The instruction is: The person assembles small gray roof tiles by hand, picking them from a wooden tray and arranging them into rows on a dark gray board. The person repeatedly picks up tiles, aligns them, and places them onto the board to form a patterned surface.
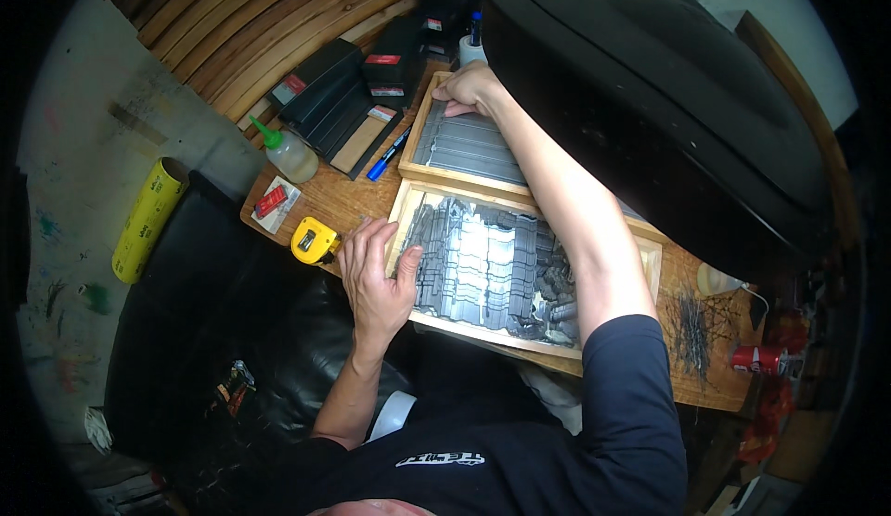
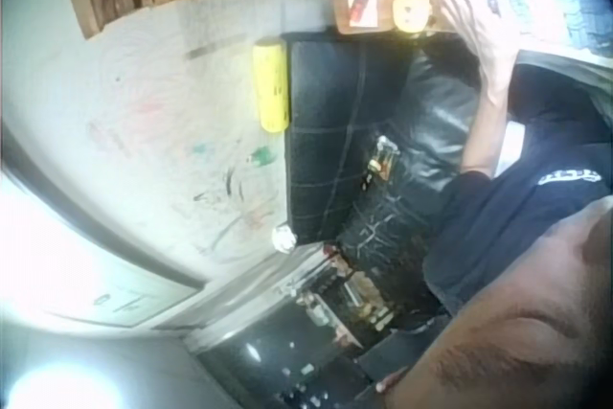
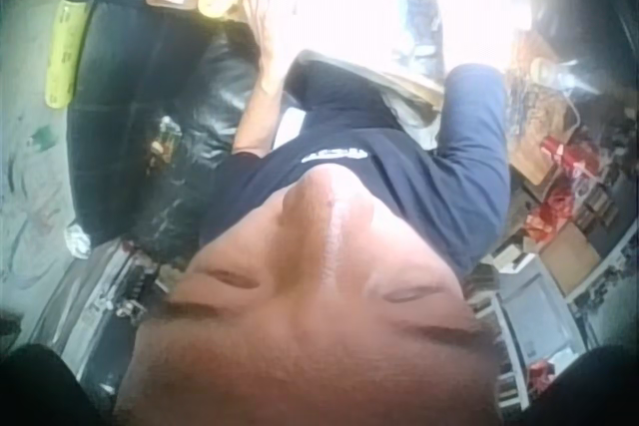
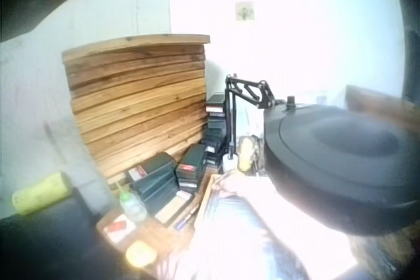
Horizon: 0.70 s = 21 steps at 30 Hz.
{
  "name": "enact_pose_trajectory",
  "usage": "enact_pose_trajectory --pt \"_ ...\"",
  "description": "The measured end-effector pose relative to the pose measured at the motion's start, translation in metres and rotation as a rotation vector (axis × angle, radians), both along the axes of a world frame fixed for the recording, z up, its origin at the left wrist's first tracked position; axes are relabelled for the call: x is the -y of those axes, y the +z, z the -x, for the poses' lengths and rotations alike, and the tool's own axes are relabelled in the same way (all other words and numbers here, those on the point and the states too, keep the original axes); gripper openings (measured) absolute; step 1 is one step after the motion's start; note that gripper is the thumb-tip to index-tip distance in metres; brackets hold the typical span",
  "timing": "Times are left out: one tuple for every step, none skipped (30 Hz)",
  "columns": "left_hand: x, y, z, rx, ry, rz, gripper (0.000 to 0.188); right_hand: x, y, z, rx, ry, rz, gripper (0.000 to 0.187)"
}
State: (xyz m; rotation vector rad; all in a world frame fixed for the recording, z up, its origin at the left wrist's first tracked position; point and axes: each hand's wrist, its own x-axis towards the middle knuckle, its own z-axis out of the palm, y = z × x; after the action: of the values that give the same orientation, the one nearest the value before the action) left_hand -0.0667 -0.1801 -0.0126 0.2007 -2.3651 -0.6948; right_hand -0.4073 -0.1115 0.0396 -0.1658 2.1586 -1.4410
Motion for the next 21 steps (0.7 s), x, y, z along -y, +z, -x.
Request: enact_pose_trajectory --pt "0.000 0.000 0.000 -0.001 -0.003 -0.001 0.051 0.000 0.000 -0.001 0.002 -0.004 0.003 0.020" --pt "0.000 0.001 0.000 -0.003 -0.006 -0.003 0.051 -0.001 0.001 -0.001 0.005 -0.009 0.005 0.021" --pt "-0.001 0.001 0.000 -0.004 -0.008 -0.004 0.050 -0.002 0.001 -0.001 0.006 -0.014 0.007 0.022" --pt "0.000 0.001 0.000 -0.004 -0.006 -0.003 0.050 0.000 0.006 -0.007 -0.017 -0.032 -0.026 0.023" --pt "0.000 0.001 -0.001 -0.004 -0.004 -0.003 0.050 0.002 0.010 -0.012 -0.042 -0.052 -0.058 0.025" --pt "0.000 0.000 -0.001 -0.005 -0.005 -0.001 0.049 0.002 0.016 -0.016 -0.066 -0.072 -0.091 0.027" --pt "0.000 0.000 -0.001 -0.006 -0.003 0.001 0.049 0.001 0.023 -0.019 -0.143 -0.029 -0.161 0.029" --pt "0.000 0.000 -0.001 -0.007 -0.003 0.002 0.049 0.000 0.029 -0.022 -0.220 0.014 -0.230 0.031" --pt "0.000 0.001 -0.001 -0.007 -0.002 0.003 0.049 -0.001 0.036 -0.025 -0.296 0.057 -0.299 0.033" --pt "0.000 0.001 -0.001 -0.007 -0.002 0.003 0.049 -0.003 0.041 -0.028 -0.429 0.083 -0.403 0.033" --pt "0.000 0.002 -0.002 -0.007 -0.002 0.003 0.048 -0.005 0.045 -0.033 -0.561 0.111 -0.506 0.032" --pt "0.001 0.001 -0.002 -0.007 -0.001 0.007 0.048 -0.007 0.047 -0.036 -0.693 0.139 -0.607 0.032" --pt "0.001 0.001 -0.002 -0.009 -0.004 0.007 0.048 -0.011 0.045 -0.036 -0.618 0.152 -0.584 0.031" --pt "0.000 0.000 -0.001 -0.011 -0.007 0.008 0.048 -0.016 0.044 -0.037 -0.544 0.165 -0.559 0.029" --pt "-0.001 0.000 0.000 -0.012 -0.007 0.010 0.048 -0.020 0.042 -0.037 -0.469 0.179 -0.533 0.028" --pt "0.000 0.000 0.000 -0.010 -0.004 0.013 0.047 -0.022 0.041 -0.045 -0.343 0.159 -0.373 0.029" --pt "0.000 0.000 -0.001 -0.007 0.000 0.016 0.047 -0.025 0.038 -0.055 -0.217 0.140 -0.213 0.029" --pt "0.001 0.000 -0.002 -0.006 0.002 0.012 0.046 -0.026 0.037 -0.062 -0.090 0.120 -0.054 0.030" --pt "0.000 0.001 -0.002 -0.009 0.000 0.007 0.044 -0.029 0.036 -0.064 -0.034 0.113 0.004 0.034" --pt "-0.001 0.001 -0.002 -0.012 -0.001 0.003 0.043 -0.032 0.033 -0.064 0.022 0.108 0.062 0.039" --pt "-0.001 0.001 -0.002 -0.010 0.000 0.004 0.042 -0.033 0.031 -0.065 0.078 0.102 0.120 0.044"
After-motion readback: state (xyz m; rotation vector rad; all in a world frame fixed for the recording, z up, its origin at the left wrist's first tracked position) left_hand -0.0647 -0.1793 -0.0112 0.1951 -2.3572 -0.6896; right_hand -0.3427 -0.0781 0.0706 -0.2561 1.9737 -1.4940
